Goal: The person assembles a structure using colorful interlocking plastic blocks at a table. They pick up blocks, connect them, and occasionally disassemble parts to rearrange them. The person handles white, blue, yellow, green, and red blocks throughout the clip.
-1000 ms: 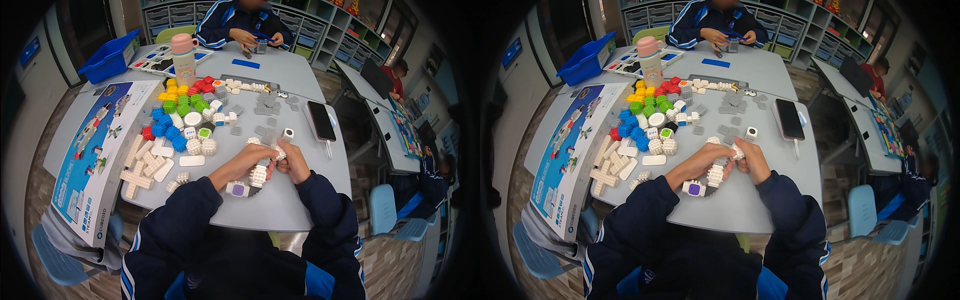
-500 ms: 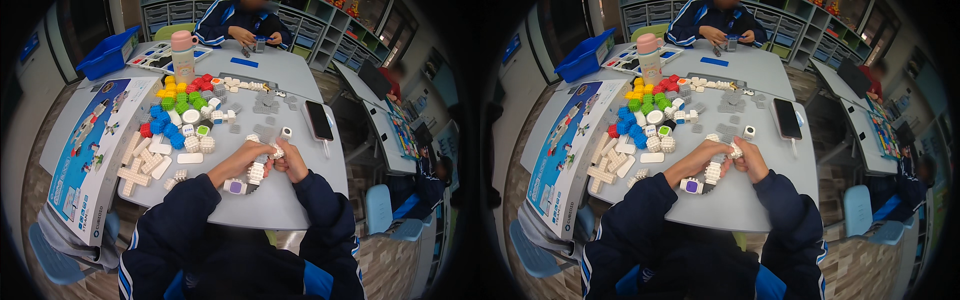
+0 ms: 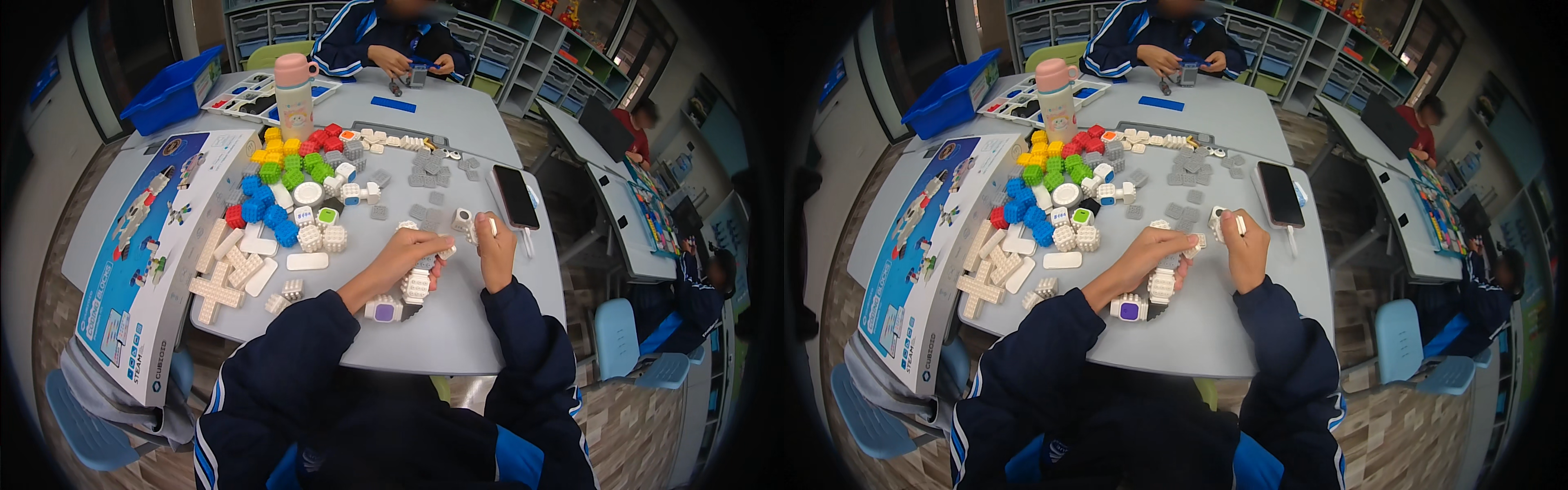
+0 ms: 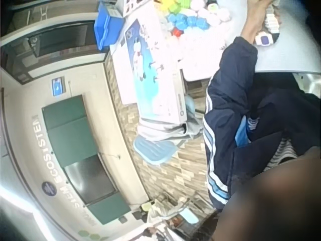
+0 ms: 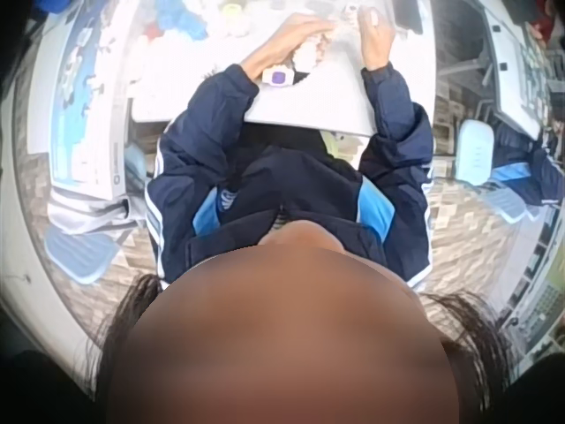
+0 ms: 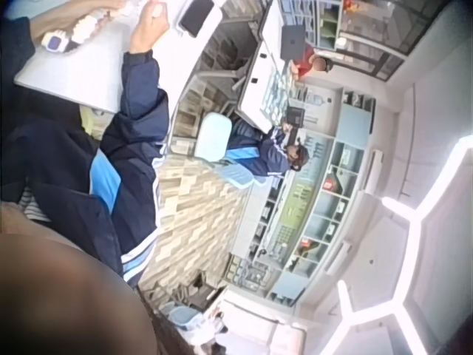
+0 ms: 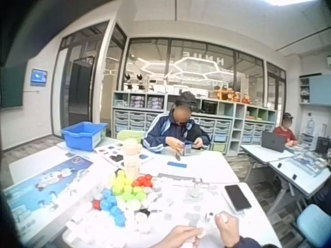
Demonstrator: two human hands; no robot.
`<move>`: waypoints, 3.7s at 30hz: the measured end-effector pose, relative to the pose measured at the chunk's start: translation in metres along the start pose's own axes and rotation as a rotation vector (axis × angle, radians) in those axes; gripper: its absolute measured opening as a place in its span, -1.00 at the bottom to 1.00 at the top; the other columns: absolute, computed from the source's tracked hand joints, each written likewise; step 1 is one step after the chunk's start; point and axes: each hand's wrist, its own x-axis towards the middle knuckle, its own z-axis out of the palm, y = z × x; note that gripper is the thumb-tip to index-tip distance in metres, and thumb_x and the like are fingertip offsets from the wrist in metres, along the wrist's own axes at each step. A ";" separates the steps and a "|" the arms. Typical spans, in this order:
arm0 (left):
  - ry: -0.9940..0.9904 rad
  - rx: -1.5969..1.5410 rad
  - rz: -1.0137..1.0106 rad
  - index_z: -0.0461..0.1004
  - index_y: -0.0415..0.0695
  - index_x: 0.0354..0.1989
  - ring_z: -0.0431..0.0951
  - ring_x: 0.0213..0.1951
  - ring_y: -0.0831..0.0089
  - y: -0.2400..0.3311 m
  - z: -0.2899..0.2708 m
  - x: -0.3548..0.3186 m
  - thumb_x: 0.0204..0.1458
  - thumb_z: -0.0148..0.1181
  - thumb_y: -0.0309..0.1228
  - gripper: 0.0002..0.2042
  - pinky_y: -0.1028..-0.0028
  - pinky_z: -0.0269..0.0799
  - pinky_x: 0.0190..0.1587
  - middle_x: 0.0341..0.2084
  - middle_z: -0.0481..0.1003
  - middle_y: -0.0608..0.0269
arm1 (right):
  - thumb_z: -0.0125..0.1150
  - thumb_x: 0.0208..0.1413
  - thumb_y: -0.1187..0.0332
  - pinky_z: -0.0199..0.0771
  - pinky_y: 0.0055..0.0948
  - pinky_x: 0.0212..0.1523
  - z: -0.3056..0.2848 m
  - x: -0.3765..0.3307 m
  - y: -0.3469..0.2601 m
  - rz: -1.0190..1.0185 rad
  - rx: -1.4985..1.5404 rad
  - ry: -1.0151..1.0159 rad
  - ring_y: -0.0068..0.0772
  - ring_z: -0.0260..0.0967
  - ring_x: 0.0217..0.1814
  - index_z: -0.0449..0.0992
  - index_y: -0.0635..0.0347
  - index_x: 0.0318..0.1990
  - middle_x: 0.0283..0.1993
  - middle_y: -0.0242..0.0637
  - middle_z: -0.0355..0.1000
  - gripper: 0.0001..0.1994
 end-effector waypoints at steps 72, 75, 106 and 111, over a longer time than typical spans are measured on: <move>-0.239 -0.272 -0.131 0.31 -0.27 0.04 0.62 -0.25 0.35 -0.033 -0.004 0.020 0.32 -0.06 -0.18 -0.64 0.42 0.60 -0.18 -0.24 0.54 0.09 | 0.41 -0.09 0.17 0.47 -0.29 -0.16 0.077 0.062 -0.054 -0.216 -0.266 -0.741 -0.23 0.49 -0.25 0.57 0.20 -0.13 -0.19 -0.17 0.55 -0.60; -0.136 -0.327 -0.104 0.26 -0.28 0.11 0.62 -0.33 0.37 -0.040 -0.004 0.023 0.31 -0.08 -0.19 -0.60 0.39 0.61 -0.26 -0.26 0.55 0.07 | 0.42 -0.10 0.18 0.46 -0.23 -0.09 0.098 0.061 -0.051 -0.424 -0.377 -0.778 -0.11 0.50 -0.13 0.57 0.17 -0.16 -0.20 -0.15 0.55 -0.63; -0.031 -0.450 -0.107 0.25 -0.25 0.12 0.48 0.07 0.28 -0.043 -0.008 0.020 0.32 -0.06 -0.20 -0.62 0.26 0.47 0.11 0.00 0.43 0.05 | 0.36 -0.02 0.24 0.48 -0.20 -0.23 0.105 0.048 -0.058 -0.645 -0.405 -0.634 -0.09 0.50 -0.27 0.55 0.21 -0.18 -0.24 -0.16 0.50 -0.70; -0.018 -0.567 0.035 0.31 -0.18 0.04 0.60 -0.24 0.25 -0.036 -0.017 0.026 0.23 0.11 -0.26 -0.68 0.26 0.57 -0.11 -0.30 0.52 0.11 | 0.32 0.05 0.31 0.41 -0.46 -0.39 0.040 0.064 -0.055 -0.337 -0.154 -0.542 -0.43 0.44 -0.45 0.49 0.29 -0.22 -0.45 -0.28 0.44 -0.75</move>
